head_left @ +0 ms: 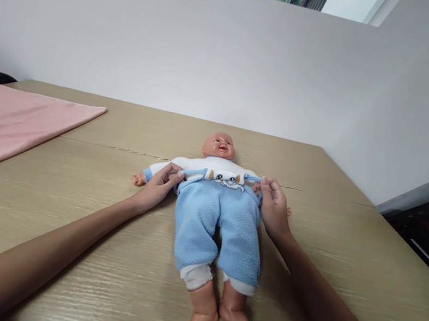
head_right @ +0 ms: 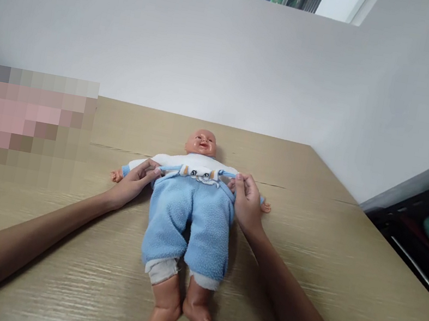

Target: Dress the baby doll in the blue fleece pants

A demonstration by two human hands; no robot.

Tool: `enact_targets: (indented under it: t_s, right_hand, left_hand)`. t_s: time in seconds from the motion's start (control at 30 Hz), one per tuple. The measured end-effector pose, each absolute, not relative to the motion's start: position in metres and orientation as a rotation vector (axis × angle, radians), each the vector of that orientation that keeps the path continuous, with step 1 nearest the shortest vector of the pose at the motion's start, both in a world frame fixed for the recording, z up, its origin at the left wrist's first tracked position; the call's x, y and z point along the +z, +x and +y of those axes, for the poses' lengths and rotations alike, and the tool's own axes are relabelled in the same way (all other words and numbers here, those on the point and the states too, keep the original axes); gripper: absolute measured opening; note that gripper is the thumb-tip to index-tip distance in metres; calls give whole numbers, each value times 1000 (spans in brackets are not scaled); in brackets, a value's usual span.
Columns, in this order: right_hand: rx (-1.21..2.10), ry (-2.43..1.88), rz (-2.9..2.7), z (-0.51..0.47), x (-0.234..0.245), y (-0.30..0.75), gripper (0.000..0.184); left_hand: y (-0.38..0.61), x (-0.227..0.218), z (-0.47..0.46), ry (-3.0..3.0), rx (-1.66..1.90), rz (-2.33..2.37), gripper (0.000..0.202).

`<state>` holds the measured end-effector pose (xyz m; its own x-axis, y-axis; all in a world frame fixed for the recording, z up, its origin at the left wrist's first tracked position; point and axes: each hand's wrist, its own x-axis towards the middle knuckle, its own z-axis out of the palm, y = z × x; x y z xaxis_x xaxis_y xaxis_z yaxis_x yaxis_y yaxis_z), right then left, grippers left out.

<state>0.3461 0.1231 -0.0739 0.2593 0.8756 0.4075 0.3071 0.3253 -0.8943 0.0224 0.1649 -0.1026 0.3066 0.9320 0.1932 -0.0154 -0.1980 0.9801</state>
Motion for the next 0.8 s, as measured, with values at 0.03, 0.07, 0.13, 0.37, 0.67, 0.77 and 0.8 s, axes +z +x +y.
enact_targets:
  t_s: [0.03,0.07,0.13,0.37,0.67,0.77,0.8]
  right_hand:
    - [564,-1254,-1302,126,-80,347,52]
    - [562,-1274,-1308,128,-86,347,52]
    - [528,-1313,-1325,129,-93,348,47]
    - [28,-1262,-1506,104,-67,333,14]
    - [96,-1080,-2117,153,6,270,11]
    - [137,-1092,-2378,190,21,237,18]
    - [172,-1085,-2520,202,23,227,20]
  left_hand:
    - [23,-102,165,1498,1104,888,42]
    - [23,-101,165,1503,1111,898,43]
    - [24,-98,163,1512,1135,918,44]
    - [35,-90,152,1369,1155,806,39]
    - [40,-89,151,1318,1238,742,44]
    - [39,-90,149,1317,1252,717,46]
    - [39,-91,149,1322,1256,711,46]
